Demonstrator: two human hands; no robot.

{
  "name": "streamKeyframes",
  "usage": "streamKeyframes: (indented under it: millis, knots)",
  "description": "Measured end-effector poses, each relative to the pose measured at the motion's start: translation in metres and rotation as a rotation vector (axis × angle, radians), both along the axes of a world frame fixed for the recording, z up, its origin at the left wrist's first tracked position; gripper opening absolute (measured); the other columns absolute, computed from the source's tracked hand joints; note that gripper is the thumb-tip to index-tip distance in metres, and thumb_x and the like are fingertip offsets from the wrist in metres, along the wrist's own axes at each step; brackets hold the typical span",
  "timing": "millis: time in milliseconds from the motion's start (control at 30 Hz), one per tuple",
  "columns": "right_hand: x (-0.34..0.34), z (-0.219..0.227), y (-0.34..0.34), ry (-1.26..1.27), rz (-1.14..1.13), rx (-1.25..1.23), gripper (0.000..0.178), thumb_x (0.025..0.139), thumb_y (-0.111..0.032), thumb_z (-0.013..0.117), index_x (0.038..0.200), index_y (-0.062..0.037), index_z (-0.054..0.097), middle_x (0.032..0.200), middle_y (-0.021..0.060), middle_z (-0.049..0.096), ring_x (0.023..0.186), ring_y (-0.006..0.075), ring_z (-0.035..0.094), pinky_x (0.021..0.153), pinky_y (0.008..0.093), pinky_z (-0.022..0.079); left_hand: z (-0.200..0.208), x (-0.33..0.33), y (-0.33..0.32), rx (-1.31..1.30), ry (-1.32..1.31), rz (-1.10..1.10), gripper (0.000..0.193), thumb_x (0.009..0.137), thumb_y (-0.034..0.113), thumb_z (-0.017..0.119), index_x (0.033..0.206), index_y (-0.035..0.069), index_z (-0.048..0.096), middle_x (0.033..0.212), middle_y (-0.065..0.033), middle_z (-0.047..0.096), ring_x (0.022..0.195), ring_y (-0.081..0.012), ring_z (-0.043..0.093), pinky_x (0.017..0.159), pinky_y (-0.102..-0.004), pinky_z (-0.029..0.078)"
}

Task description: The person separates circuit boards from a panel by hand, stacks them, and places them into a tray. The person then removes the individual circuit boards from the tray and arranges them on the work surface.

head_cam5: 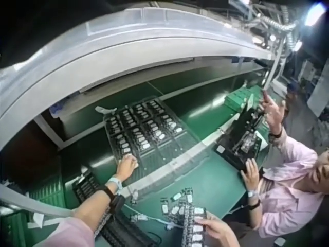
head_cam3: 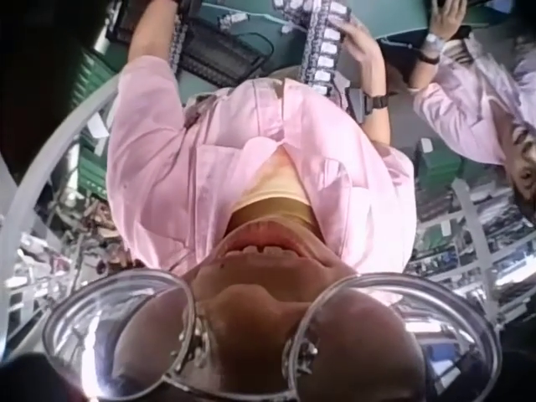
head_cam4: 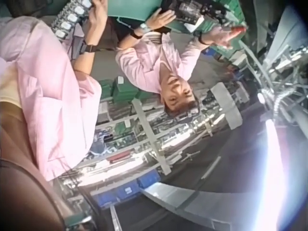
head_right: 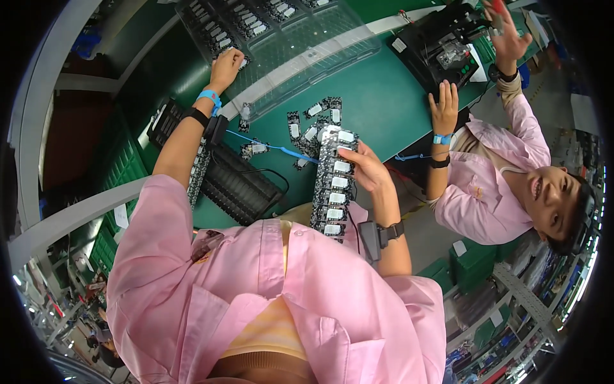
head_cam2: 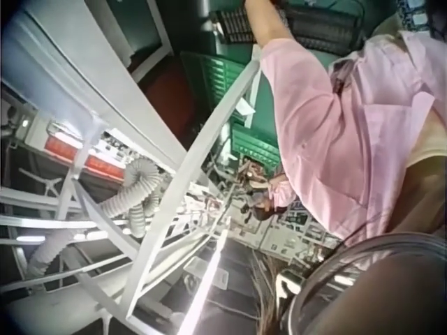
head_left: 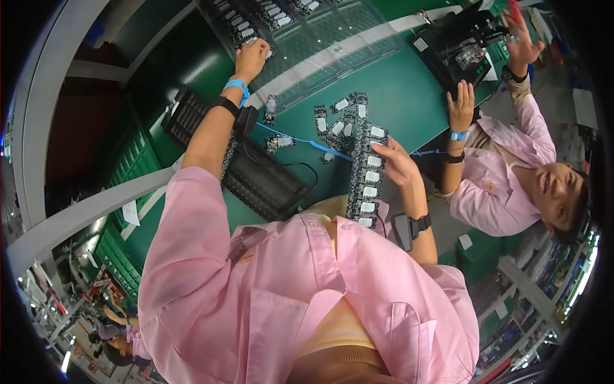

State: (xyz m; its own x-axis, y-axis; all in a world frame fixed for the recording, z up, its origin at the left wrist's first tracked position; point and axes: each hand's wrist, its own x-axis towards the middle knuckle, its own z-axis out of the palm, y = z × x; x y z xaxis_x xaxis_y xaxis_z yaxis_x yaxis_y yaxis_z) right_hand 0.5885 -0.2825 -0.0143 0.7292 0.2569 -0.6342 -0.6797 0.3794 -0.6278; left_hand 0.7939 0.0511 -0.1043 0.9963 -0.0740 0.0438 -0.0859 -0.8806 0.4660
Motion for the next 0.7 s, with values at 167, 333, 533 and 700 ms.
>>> streamKeyframes:
  millis: [167, 333, 533, 700]
  knots:
    - [-0.014, 0.005, -0.005, 0.035, 0.019, 0.135, 0.025, 0.081, -0.017, 0.053, 0.100, -0.0025, 0.047, 0.092, 0.0034, 0.056, 0.076, 0.0096, 0.056, 0.065, 0.0249, 0.048, 0.021, -0.026, -0.018, 0.258, -0.458, -0.010, 0.015, 0.076, 0.021, 0.052, 0.086, 0.011, 0.056, 0.083, -0.0079, 0.056, 0.082, -0.0273, 0.053, 0.070, -0.0391, 0.039]
    - [-0.021, 0.022, 0.027, -0.013, -0.043, -0.075, 0.021, 0.082, -0.017, 0.052, 0.097, -0.0041, 0.049, 0.089, 0.0030, 0.056, 0.074, 0.0077, 0.055, 0.062, 0.0230, 0.047, 0.009, -0.045, -0.012, 0.413, -0.239, -0.161, 0.018, 0.075, 0.018, 0.054, 0.091, 0.011, 0.056, 0.086, -0.0075, 0.054, 0.081, -0.0254, 0.053, 0.071, -0.0376, 0.038]
    - [0.005, 0.040, 0.043, -0.214, -0.049, -0.204, 0.024, 0.082, -0.019, 0.053, 0.097, -0.0012, 0.049, 0.085, 0.0031, 0.055, 0.073, 0.0081, 0.052, 0.064, 0.0213, 0.042, 0.039, -0.052, -0.019, 0.414, -0.236, -0.100, 0.021, 0.078, 0.020, 0.051, 0.094, 0.008, 0.057, 0.085, -0.0103, 0.056, 0.080, -0.0251, 0.054, 0.067, -0.0346, 0.039]
    - [0.027, 0.023, 0.066, -0.660, 0.204, -0.697, 0.035, 0.080, -0.022, 0.054, 0.102, 0.0044, 0.047, 0.082, 0.0054, 0.054, 0.073, 0.0111, 0.047, 0.066, 0.0230, 0.039, 0.123, -0.098, -0.092, -0.679, -0.001, -0.391, 0.036, 0.086, 0.030, 0.040, 0.079, -0.001, 0.055, 0.065, -0.0094, 0.054, 0.059, -0.0173, 0.050, 0.054, -0.0263, 0.038]
